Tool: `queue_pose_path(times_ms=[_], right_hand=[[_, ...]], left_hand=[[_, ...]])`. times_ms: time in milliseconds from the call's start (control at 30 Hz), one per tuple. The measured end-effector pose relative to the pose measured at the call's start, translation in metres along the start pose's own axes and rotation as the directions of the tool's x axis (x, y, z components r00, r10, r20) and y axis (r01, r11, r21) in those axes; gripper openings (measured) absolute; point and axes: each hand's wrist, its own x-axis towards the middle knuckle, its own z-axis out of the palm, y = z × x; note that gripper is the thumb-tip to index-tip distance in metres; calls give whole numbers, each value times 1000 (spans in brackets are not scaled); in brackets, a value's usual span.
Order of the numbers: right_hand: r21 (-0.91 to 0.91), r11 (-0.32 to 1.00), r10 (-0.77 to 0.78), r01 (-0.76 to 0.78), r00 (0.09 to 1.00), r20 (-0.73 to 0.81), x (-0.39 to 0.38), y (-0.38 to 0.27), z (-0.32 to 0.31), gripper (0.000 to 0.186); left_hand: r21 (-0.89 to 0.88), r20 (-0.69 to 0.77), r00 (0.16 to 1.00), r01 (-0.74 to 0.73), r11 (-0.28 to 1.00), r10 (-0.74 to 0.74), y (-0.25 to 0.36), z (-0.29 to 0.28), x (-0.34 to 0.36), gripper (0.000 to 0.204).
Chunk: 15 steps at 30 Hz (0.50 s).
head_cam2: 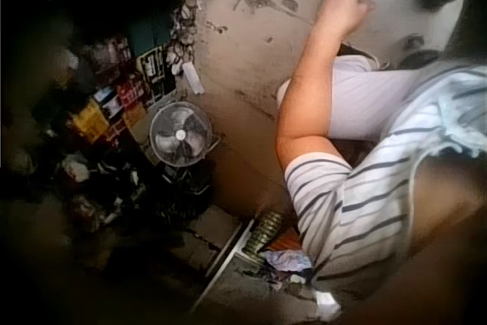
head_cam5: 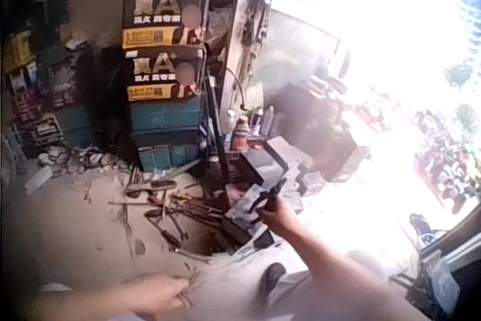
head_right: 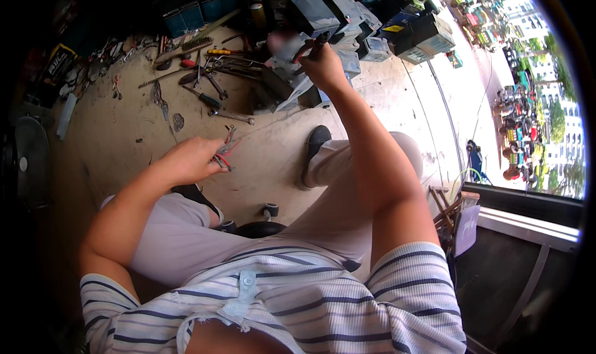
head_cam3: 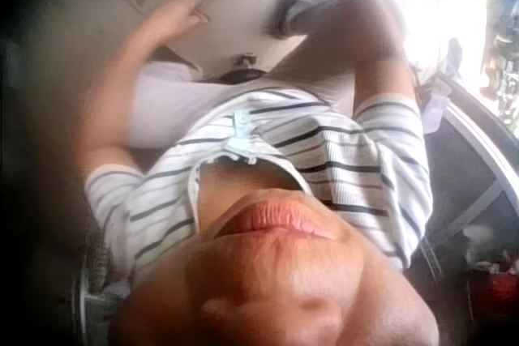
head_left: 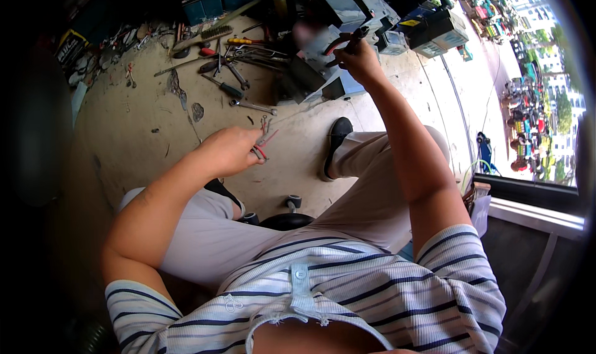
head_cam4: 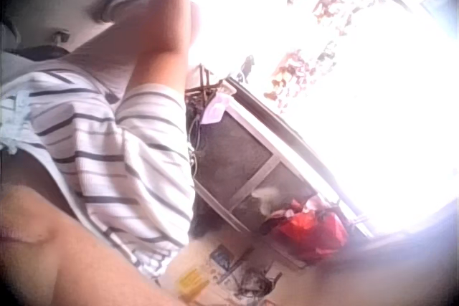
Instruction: The person sits on the floor in a cluttered workshop and uses pliers to strip the insulation from red and black wires. They then connect the stripped wires to a small white connector and test the connection against a metal box.
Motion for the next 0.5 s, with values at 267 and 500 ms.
queue_pose_path(times_ms=[267, 500], right_hand=[[-135, 991, -16, 1, 994, -111, -4, -32, 0, 46], [-274, 962, -38, 17, 997, -72, -2, -42, -3, 27]], left_hand=[[-266, -97, 995, 12, 964, -39, 5, -6, 25, 34], [-409, -237, 957, 58, 911, -167, 21, -22, 63, 38]])
